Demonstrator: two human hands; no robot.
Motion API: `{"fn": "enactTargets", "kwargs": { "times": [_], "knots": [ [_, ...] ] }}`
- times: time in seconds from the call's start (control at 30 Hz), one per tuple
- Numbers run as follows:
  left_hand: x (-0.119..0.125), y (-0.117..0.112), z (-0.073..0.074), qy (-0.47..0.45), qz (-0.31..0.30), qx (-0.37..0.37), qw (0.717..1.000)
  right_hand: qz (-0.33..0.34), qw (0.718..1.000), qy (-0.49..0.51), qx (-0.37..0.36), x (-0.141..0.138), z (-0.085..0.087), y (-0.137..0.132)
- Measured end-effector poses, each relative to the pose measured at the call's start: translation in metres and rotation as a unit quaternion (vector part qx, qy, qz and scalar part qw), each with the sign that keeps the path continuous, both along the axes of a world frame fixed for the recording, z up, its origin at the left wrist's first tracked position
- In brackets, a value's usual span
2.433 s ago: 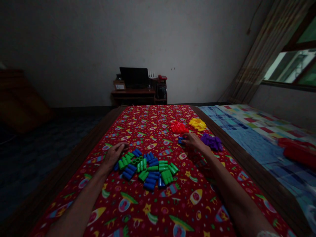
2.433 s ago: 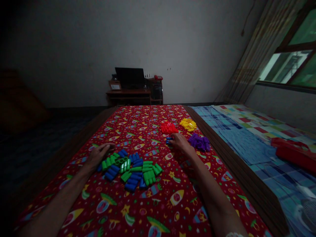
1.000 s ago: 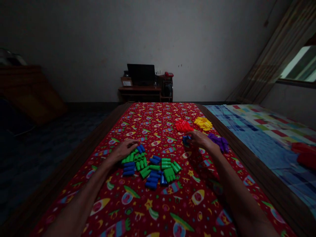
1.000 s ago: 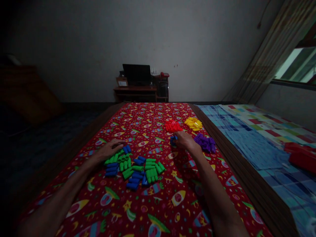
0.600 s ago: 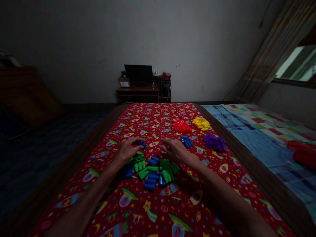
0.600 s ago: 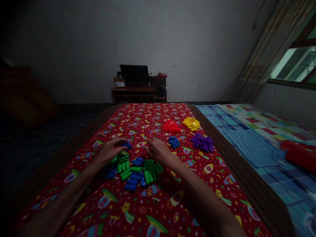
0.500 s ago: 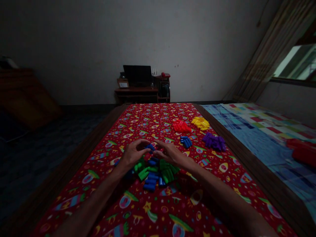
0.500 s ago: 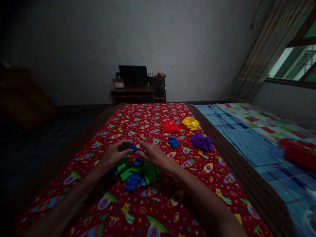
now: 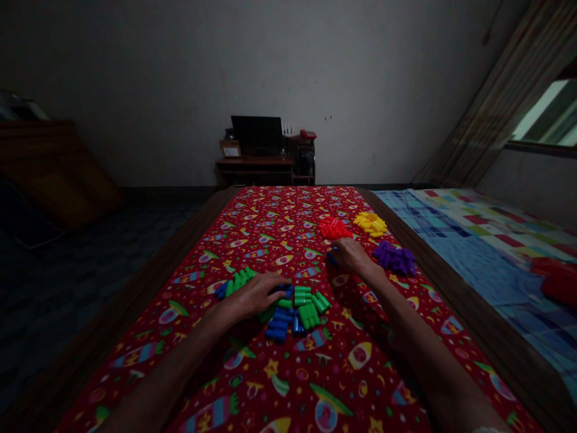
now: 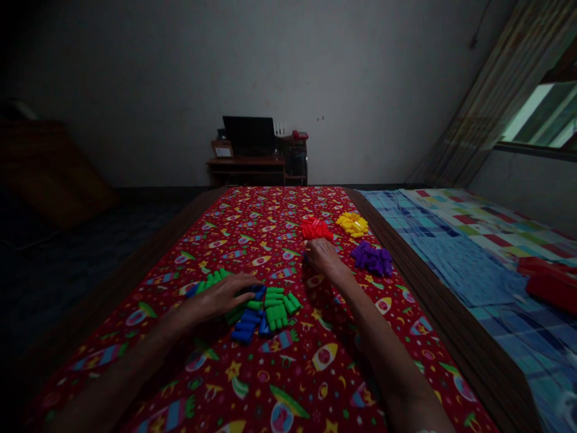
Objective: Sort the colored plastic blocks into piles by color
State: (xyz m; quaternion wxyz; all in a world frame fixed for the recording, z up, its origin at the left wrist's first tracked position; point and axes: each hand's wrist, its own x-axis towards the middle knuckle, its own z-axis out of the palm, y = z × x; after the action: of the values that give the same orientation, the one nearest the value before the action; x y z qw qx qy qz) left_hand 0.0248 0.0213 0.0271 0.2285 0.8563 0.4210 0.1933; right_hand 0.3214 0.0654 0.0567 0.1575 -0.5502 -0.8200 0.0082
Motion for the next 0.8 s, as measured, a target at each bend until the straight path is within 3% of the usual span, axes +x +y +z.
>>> {"fn": "enactTargets", "kwargs": {
  "times": [0.1,0.27,0.33,0.57,0.7,0.8],
  "knots": [
    [0.005,-0.001,0.004,-0.007,0.024,-0.013,1.000,0.038,0.997,0.053,0.032,-0.013,0.001,-0.007],
    [0.014,0.002,0.018,-0.099,0.095,0.008,0.991,0.198,0.968,0.133,-0.082,-0.063,0.003,-0.032],
    [0.015,0.002,0.021,-0.127,0.103,0.011,0.986,0.223,0.954,0.172,-0.099,-0.075,0.001,-0.037],
    [0.019,-0.002,0.022,-0.141,0.100,0.007,0.985,0.245,0.927,0.232,-0.166,-0.069,0.007,-0.034],
    [0.011,0.004,0.020,-0.117,0.081,0.033,0.989,0.196,0.971,0.101,-0.095,-0.059,0.013,-0.030],
    [-0.022,0.018,0.019,-0.054,0.116,0.069,0.989,0.106,0.991,0.007,-0.082,-0.038,0.019,-0.022]
  ]
}}
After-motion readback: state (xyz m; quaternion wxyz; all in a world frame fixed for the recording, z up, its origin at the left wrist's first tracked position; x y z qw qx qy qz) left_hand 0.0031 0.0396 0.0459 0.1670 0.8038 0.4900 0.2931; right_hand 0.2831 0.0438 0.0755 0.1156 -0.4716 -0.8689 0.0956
